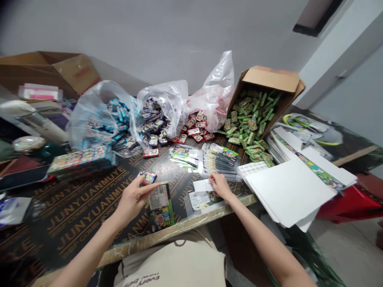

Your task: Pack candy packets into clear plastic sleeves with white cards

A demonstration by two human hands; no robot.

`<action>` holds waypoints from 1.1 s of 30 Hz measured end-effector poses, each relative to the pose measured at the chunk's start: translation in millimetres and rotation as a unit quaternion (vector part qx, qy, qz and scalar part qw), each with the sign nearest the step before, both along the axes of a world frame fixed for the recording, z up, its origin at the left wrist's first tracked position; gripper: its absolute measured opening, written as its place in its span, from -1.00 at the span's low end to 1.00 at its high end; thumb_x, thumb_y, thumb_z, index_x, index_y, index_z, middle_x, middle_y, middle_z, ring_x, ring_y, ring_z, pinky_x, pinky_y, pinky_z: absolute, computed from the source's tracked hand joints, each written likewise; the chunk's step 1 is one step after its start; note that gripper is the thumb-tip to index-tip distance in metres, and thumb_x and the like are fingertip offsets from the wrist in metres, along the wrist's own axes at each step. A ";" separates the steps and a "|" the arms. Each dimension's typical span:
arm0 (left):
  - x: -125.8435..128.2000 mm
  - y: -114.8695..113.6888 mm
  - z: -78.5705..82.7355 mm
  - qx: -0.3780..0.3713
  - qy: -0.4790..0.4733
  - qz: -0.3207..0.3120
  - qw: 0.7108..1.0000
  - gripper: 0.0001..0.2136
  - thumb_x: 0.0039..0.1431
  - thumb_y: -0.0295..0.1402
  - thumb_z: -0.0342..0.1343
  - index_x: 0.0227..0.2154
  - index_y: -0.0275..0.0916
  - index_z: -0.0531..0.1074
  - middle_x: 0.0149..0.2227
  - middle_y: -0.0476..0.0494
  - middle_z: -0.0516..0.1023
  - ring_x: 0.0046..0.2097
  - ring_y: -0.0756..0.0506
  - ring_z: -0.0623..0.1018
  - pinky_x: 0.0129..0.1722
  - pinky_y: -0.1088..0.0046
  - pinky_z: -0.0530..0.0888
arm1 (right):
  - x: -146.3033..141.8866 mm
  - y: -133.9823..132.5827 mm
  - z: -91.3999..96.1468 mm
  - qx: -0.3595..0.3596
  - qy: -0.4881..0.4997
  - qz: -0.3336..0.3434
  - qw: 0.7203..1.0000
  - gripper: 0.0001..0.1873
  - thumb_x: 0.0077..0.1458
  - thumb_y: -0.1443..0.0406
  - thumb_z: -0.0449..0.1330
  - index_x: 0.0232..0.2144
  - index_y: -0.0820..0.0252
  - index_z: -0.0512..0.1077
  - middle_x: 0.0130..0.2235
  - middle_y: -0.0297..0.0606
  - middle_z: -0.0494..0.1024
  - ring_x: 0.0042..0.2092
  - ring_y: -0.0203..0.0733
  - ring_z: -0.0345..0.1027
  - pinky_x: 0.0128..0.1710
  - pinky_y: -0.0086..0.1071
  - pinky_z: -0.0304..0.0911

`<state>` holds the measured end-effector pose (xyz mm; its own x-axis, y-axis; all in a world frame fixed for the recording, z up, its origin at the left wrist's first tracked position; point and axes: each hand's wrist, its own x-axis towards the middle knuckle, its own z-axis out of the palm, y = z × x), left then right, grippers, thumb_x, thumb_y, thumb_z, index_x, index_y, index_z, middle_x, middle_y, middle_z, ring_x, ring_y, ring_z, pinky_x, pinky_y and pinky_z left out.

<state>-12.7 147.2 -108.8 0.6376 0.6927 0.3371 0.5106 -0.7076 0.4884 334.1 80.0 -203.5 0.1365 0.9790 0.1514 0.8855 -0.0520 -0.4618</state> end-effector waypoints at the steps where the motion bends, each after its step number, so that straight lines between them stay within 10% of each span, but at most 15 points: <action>1: 0.5 -1.7 0.7 -0.001 -0.005 0.002 1.000 -0.68 0.14 -0.49 -0.09 -0.13 -0.04 0.44 -0.40 -0.09 0.28 -0.35 -0.04 0.34 -0.38 0.48 0.30 | -1.0 2.2 5.3 0.006 0.014 -0.010 1.000 -0.87 0.06 0.35 0.00 -0.49 0.19 0.30 -0.51 -0.28 0.40 -0.44 -0.21 0.24 -0.38 -0.38 0.07; 5: 2.1 -8.6 2.3 -0.025 -0.059 0.030 0.997 -0.74 0.13 -0.50 -0.06 -0.22 -0.14 0.48 -0.40 -0.10 0.35 -0.34 -0.03 0.39 -0.35 0.46 0.33 | -31.6 23.2 47.0 0.047 0.095 -0.016 0.994 -0.86 0.07 0.28 -0.03 -0.45 0.19 0.28 -0.42 -0.24 0.39 -0.40 -0.23 0.24 -0.41 -0.40 0.11; 12: -0.7 -14.2 3.9 -0.061 -0.186 0.094 0.976 -0.97 -0.02 -0.45 0.12 -0.51 -0.26 0.41 -0.44 -0.11 0.49 -0.35 -0.05 0.48 -0.30 0.41 0.39 | -148.4 57.0 126.2 -0.064 0.352 0.235 0.904 -0.80 -0.01 0.18 0.15 -0.52 0.19 0.33 -0.32 -0.29 0.44 -0.27 -0.24 0.29 -0.36 -0.45 0.17; 20: 1.7 -16.0 6.5 -0.053 -0.174 0.103 0.978 -0.89 0.00 -0.38 0.11 -0.56 -0.26 0.36 -0.47 -0.09 0.46 -0.38 -0.04 0.45 -0.34 0.45 0.37 | -164.1 76.3 111.3 -0.137 0.346 0.310 0.875 -0.82 -0.05 0.24 0.18 -0.57 0.24 0.35 -0.55 -0.40 0.38 -0.49 -0.37 0.21 -0.47 -0.50 0.12; 26: 6.9 -12.4 -2.4 -0.004 -0.103 0.098 0.990 -0.92 0.08 -0.38 0.04 -0.43 -0.25 0.40 -0.46 -0.07 0.38 -0.36 -0.04 0.40 -0.35 0.46 0.33 | -173.6 66.9 98.8 -0.055 0.344 0.215 0.912 -0.73 -0.08 0.28 0.20 -0.26 0.18 0.32 -0.55 -0.47 0.39 -0.52 -0.36 0.25 -0.53 -0.51 0.13; 29: -0.8 -3.6 -5.1 0.020 -0.046 0.076 0.996 -0.80 0.15 -0.35 -0.04 -0.22 -0.19 0.43 -0.41 -0.08 0.34 -0.36 -0.04 0.39 -0.35 0.46 0.33 | -137.8 66.6 90.1 0.010 0.228 0.140 0.963 -0.64 0.01 0.30 0.14 -0.09 0.11 0.25 -0.37 -0.36 0.47 -0.37 -0.31 0.32 -0.37 -0.45 0.19; 33: -15.6 10.5 -14.1 0.025 0.018 0.070 0.997 -0.69 0.15 -0.27 -0.05 -0.06 -0.16 0.37 -0.23 -0.17 0.38 -0.19 -0.13 0.42 -0.19 0.32 0.37 | -38.8 53.7 71.2 -0.022 0.021 0.007 1.000 -0.95 -0.04 0.40 0.15 -0.46 0.22 0.43 -0.33 -0.17 0.49 -0.17 -0.11 0.28 -0.15 -0.26 0.09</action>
<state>-28.3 157.7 -122.9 0.5478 0.7589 0.3521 0.6225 -0.6509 0.4345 295.3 133.7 -132.4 0.1272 0.9865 0.1031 0.8660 -0.0598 -0.4965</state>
